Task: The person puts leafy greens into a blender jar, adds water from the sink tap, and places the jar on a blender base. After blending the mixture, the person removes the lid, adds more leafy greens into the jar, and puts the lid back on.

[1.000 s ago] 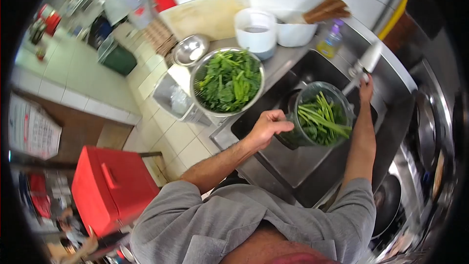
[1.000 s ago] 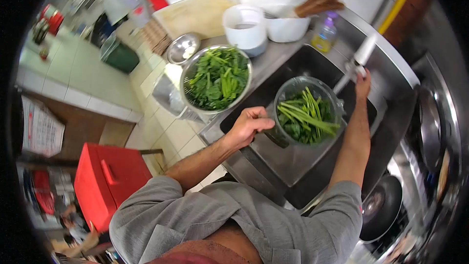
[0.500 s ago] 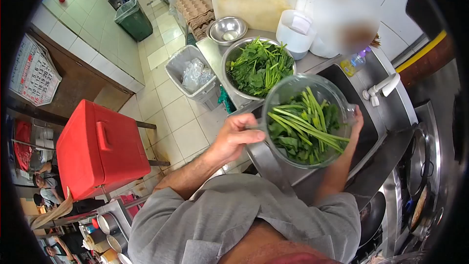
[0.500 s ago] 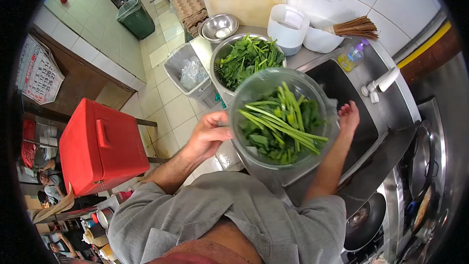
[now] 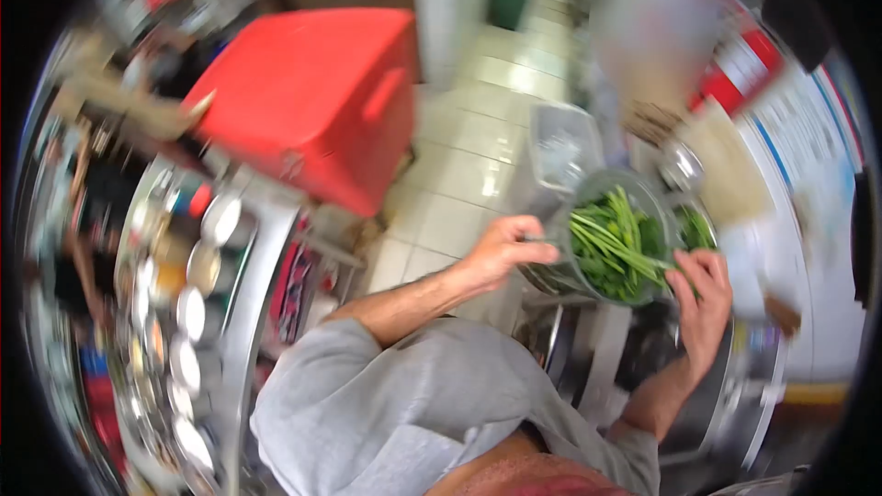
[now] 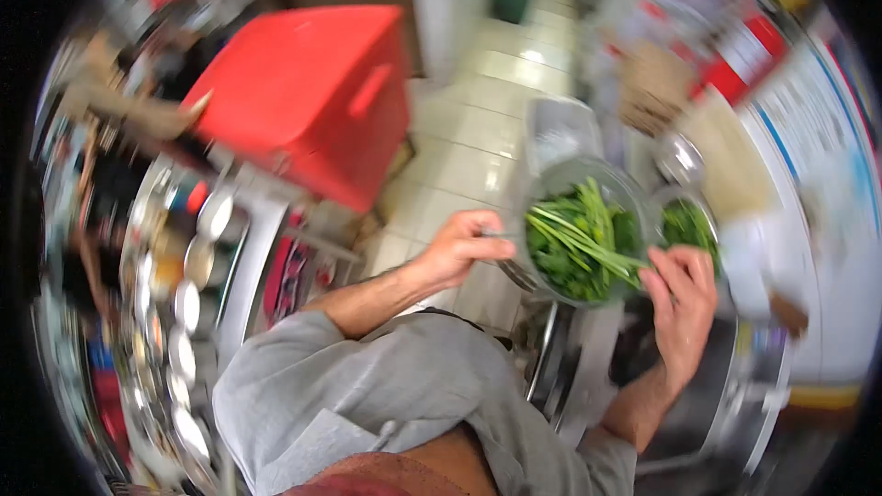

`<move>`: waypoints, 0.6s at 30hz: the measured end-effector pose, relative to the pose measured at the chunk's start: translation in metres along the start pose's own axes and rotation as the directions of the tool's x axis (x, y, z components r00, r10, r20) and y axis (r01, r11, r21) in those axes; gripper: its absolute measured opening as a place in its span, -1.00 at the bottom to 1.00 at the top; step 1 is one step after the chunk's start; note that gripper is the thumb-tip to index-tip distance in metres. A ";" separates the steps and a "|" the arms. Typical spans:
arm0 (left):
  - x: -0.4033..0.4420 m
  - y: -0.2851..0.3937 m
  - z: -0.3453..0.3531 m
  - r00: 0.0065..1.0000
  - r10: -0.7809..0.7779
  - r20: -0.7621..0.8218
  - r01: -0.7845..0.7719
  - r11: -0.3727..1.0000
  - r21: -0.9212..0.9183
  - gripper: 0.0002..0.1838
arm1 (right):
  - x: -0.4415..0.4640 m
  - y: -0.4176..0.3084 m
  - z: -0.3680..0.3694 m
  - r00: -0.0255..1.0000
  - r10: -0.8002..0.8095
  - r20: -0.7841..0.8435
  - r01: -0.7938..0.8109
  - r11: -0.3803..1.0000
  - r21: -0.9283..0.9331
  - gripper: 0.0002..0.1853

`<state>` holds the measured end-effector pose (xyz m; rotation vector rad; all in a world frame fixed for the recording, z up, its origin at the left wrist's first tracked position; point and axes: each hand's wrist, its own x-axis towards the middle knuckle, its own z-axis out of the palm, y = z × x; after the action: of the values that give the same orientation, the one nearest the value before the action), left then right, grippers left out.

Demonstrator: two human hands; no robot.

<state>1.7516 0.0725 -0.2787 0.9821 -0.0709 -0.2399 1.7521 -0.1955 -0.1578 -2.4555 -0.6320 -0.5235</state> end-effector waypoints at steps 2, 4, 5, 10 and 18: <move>-0.011 0.003 -0.026 0.994 0.074 -0.086 -0.069 0.996 0.057 -0.82 | 0.040 -0.020 0.027 0.970 -0.149 0.193 0.155 0.988 -0.017 -0.80; -0.022 0.008 -0.043 0.972 0.137 -0.192 -0.124 0.989 0.078 -0.81 | 0.077 -0.039 0.054 0.874 -0.258 0.411 0.274 0.962 0.021 -0.83; -0.028 0.010 -0.052 0.966 0.158 -0.205 -0.140 0.985 0.100 -0.80 | 0.094 -0.044 0.071 0.849 -0.312 0.428 0.320 0.946 0.055 -0.83; -0.069 0.013 -0.079 0.851 0.271 -0.450 -0.251 0.962 0.105 -0.80 | 0.143 -0.078 0.164 0.435 -0.561 0.705 0.535 0.790 0.299 -0.90; -0.120 -0.006 -0.076 0.550 0.405 -0.731 -0.410 0.893 0.187 -0.81 | 0.175 -0.142 0.183 0.315 -0.855 0.413 0.518 0.519 0.680 -0.84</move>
<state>1.6465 0.1594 -0.3201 0.9640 0.4778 0.6323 1.8603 0.0745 -0.1574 -1.7154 -2.0089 0.3627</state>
